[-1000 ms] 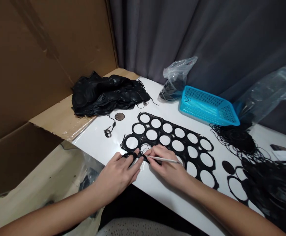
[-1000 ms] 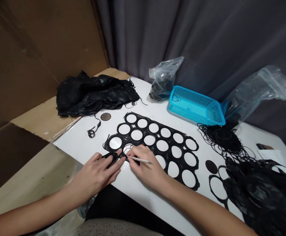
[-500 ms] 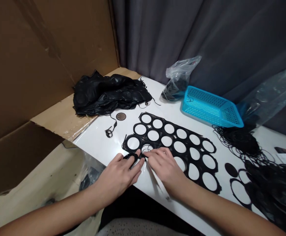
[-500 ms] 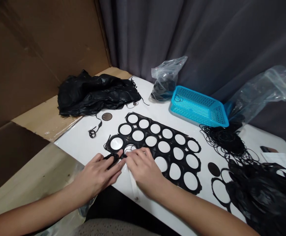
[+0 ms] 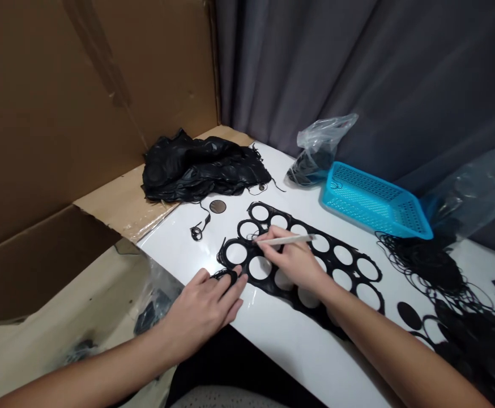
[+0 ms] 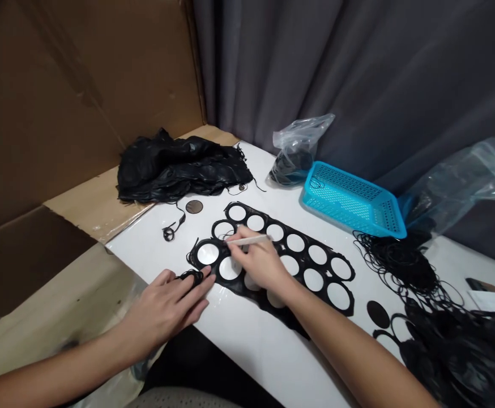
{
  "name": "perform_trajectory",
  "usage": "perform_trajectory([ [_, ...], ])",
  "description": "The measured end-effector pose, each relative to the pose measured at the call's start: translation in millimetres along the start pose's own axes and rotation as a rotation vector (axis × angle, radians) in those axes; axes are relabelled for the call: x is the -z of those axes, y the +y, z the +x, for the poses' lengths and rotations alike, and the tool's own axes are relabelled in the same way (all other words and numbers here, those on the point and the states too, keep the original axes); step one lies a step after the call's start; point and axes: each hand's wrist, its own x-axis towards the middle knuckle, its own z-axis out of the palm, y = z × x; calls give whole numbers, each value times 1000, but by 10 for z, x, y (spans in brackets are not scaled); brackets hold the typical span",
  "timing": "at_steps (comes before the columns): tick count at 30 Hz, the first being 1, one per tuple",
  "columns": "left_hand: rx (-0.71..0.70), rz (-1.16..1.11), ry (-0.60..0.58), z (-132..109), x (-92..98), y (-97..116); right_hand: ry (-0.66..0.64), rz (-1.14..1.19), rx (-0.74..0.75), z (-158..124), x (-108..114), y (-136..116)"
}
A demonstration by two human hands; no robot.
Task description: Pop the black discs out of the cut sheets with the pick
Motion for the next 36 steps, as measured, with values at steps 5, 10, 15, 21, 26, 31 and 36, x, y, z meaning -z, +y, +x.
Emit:
perform_trajectory([
  [5,98,81,-45,-59,71,-38,-205,109,80,-70,-244,-70],
  [10,112,84,-105,-53,102,-40,-211,98,113,-71,-285,-17],
  [15,117,76,-125,-52,108,-36,-200,66,131,-66,-295,-14],
  [21,118,62,-124,-48,102,-43,-203,-52,222,-101,-310,-23],
  [26,83,13,-83,-44,87,-93,-192,-435,608,-135,-377,-7],
  [31,60,-18,-87,-50,51,-128,135,-578,384,413,-79,190],
  [36,171,-195,-197,-70,130,-301,300,-326,93,612,526,292],
])
